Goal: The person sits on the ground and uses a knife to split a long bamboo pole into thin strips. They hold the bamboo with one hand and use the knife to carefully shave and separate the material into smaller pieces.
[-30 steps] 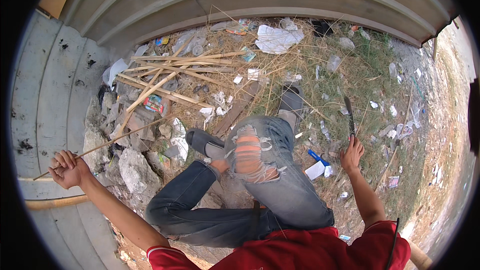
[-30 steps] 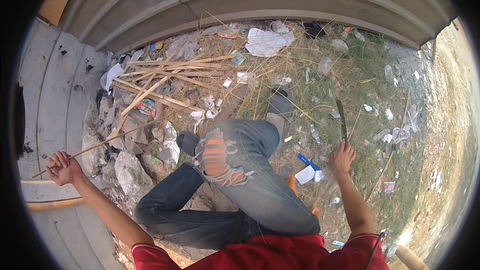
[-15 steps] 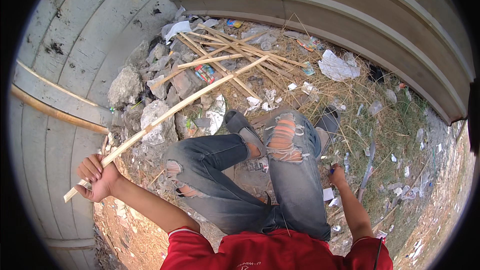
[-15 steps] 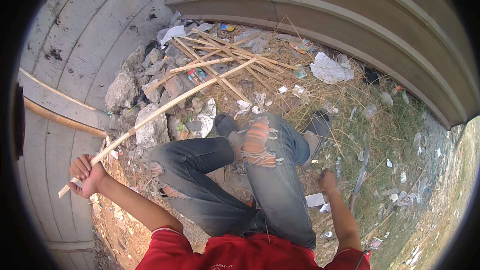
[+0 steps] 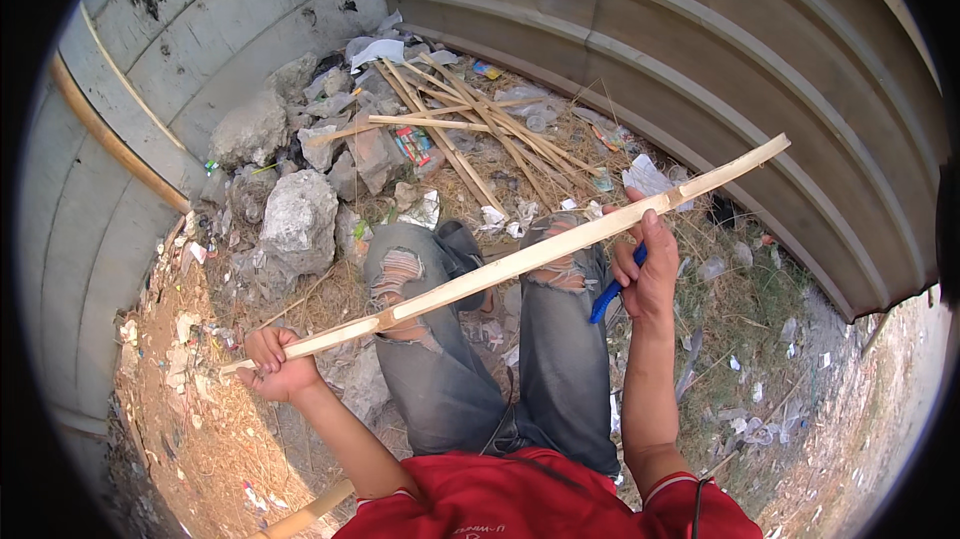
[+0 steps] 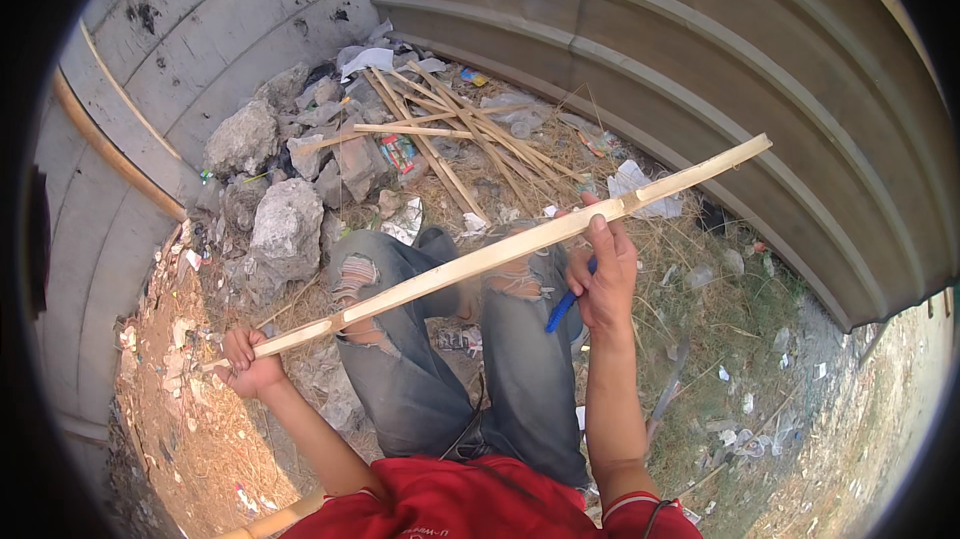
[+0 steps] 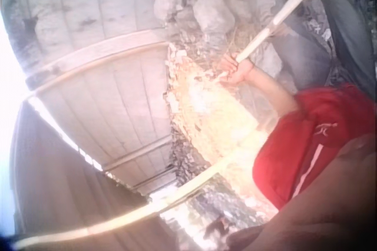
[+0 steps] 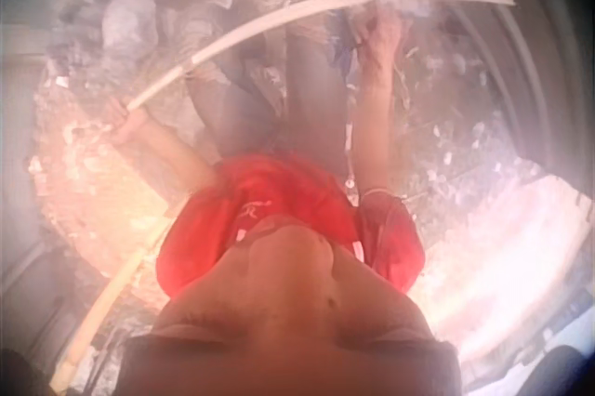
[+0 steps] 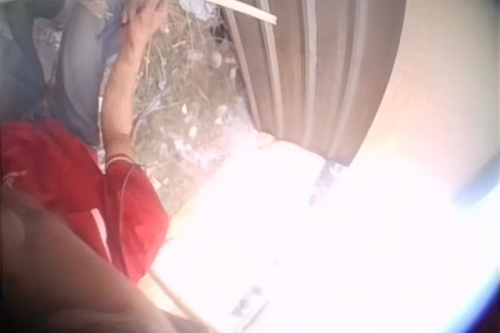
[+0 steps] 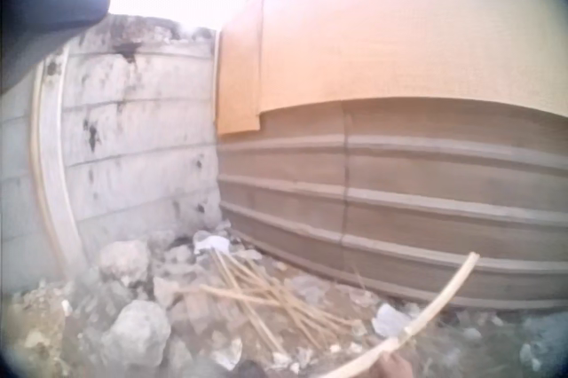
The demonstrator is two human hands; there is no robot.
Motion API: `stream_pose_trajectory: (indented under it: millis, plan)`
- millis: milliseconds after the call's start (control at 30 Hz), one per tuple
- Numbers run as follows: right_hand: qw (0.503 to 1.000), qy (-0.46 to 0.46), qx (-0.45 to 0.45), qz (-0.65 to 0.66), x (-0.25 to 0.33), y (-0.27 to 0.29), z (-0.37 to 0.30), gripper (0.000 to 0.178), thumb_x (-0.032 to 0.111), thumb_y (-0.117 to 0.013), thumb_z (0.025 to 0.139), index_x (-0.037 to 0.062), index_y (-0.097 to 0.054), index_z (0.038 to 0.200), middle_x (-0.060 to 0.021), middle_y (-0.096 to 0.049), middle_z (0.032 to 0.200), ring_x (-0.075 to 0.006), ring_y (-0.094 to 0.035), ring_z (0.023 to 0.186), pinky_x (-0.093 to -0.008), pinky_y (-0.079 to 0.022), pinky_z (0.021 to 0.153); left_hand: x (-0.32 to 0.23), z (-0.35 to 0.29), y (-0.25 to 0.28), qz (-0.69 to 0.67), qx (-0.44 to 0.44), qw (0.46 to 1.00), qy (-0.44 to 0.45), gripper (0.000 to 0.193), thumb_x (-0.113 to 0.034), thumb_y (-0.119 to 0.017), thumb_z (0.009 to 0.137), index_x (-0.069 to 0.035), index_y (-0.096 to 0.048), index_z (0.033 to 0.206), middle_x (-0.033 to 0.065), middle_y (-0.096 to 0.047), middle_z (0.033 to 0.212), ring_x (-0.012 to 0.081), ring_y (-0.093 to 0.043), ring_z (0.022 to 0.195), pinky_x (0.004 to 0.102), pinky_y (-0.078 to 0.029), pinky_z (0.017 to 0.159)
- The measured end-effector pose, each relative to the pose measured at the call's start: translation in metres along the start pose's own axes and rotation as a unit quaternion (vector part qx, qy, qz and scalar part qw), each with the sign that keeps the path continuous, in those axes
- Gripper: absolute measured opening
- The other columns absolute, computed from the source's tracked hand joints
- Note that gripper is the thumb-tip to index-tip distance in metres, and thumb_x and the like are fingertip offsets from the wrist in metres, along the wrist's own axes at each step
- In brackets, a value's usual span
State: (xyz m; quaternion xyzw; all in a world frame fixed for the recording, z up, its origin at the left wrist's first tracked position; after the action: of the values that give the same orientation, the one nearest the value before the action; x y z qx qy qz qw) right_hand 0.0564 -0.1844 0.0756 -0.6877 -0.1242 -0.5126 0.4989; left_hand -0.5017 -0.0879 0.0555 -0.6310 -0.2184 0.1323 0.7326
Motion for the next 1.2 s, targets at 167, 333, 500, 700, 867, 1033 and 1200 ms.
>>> stream_pose_trajectory:
  millis: [167, 333, 500, 700, 867, 1033, 1200]
  plan:
    - [0.998, 0.018, 0.053, -0.033, 0.009, -0.056, 0.008, 0.033, 0.022, -0.066, 0.103, -0.003, -0.065, 0.125, -0.0195, -0.075, 0.098, -0.0019, -0.038, 0.044, -0.0206, -0.033, 0.039, -0.052, -0.025, 0.017, 0.126, -0.027, 0.991, 0.039, 0.037, -0.034, -0.054, 0.1, -0.013, -0.04, 0.073, 0.0036, -0.043, 0.072, 0.0157, -0.046, 0.067, 0.0278, -0.04, 0.063]
    - [0.989, 0.021, 0.122, -0.083, 0.029, -0.084, 0.014, 0.029, 0.023, -0.068, 0.102, -0.0008, -0.067, 0.119, -0.0207, -0.076, 0.093, -0.0019, -0.036, 0.041, -0.0205, -0.03, 0.039, -0.008, -0.138, 0.064, 0.581, 0.042, 0.721, 0.376, 0.067, -0.054, -0.043, 0.102, 0.007, -0.063, 0.122, 0.0204, -0.069, 0.117, 0.0279, -0.069, 0.098, 0.0356, -0.054, 0.07]
    - [0.972, -0.019, 0.193, -0.131, 0.033, -0.129, 0.026, 0.027, 0.023, -0.07, 0.101, 0.0006, -0.065, 0.115, -0.0176, -0.076, 0.093, -0.0014, -0.034, 0.041, -0.0197, -0.029, 0.04, 0.085, -0.277, -0.032, 0.407, 0.43, 0.492, 0.639, 0.055, -0.035, -0.075, 0.091, 0.007, -0.067, 0.125, 0.0212, -0.074, 0.112, 0.0257, -0.072, 0.097, 0.0328, -0.054, 0.079]
    - [0.943, -0.096, 0.264, -0.18, 0.018, -0.165, 0.033, 0.027, 0.026, -0.071, 0.101, 0.0019, -0.066, 0.112, -0.0177, -0.077, 0.096, -0.0021, -0.035, 0.042, -0.0214, -0.03, 0.041, 0.168, -0.153, -0.102, 0.641, 0.505, 0.517, 0.259, 0.061, -0.031, -0.075, 0.091, 0.004, -0.057, 0.138, 0.0185, -0.071, 0.116, 0.0268, -0.071, 0.098, 0.0359, -0.056, 0.086]
    - [0.944, -0.143, 0.266, -0.132, -0.003, -0.158, 0.017, 0.027, 0.026, -0.072, 0.1, 0.0029, -0.067, 0.112, -0.0098, -0.078, 0.096, -0.0014, -0.037, 0.044, -0.0214, -0.03, 0.042, 0.235, -0.176, -0.051, 0.553, 0.47, 0.544, 0.421, 0.061, -0.03, -0.063, 0.103, 0.001, -0.04, 0.151, 0.0152, -0.071, 0.107, 0.0178, -0.07, 0.082, 0.0311, -0.056, 0.077]
    - [0.972, -0.207, 0.113, -0.001, -0.046, -0.078, -0.035, 0.036, 0.015, -0.068, 0.1, 0.0026, -0.055, 0.131, -0.0151, -0.071, 0.107, -0.007, -0.051, 0.062, -0.0255, -0.043, 0.057, 0.232, -0.212, 0.027, 0.47, 0.337, 0.525, 0.625, 0.048, -0.022, -0.048, 0.111, -0.003, -0.038, 0.154, 0.0059, -0.066, 0.078, 0.0069, -0.055, 0.051, 0.0205, -0.043, 0.049]
    - [0.948, -0.311, 0.004, 0.071, -0.135, -0.026, -0.124, 0.06, -0.006, -0.055, 0.093, -0.0004, -0.037, 0.149, -0.0216, -0.059, 0.128, -0.0235, -0.061, 0.097, -0.0381, -0.051, 0.091, 0.196, -0.168, 0.06, 0.498, 0.239, 0.58, 0.598, 0.045, -0.023, -0.049, 0.111, -0.004, -0.044, 0.152, 0.0043, -0.064, 0.075, 0.0054, -0.051, 0.049, 0.0204, -0.04, 0.046]
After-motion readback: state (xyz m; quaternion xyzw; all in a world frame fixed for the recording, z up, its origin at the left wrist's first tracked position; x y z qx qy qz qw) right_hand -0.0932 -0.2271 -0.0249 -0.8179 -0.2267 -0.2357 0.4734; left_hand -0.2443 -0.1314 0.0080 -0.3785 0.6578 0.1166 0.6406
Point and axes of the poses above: each hand's wrist, its own z-axis towards the middle knuckle, its own y-axis out of the back of the hand, x = y × z, the point moved 10 cm from there along z, towards the middle knuckle
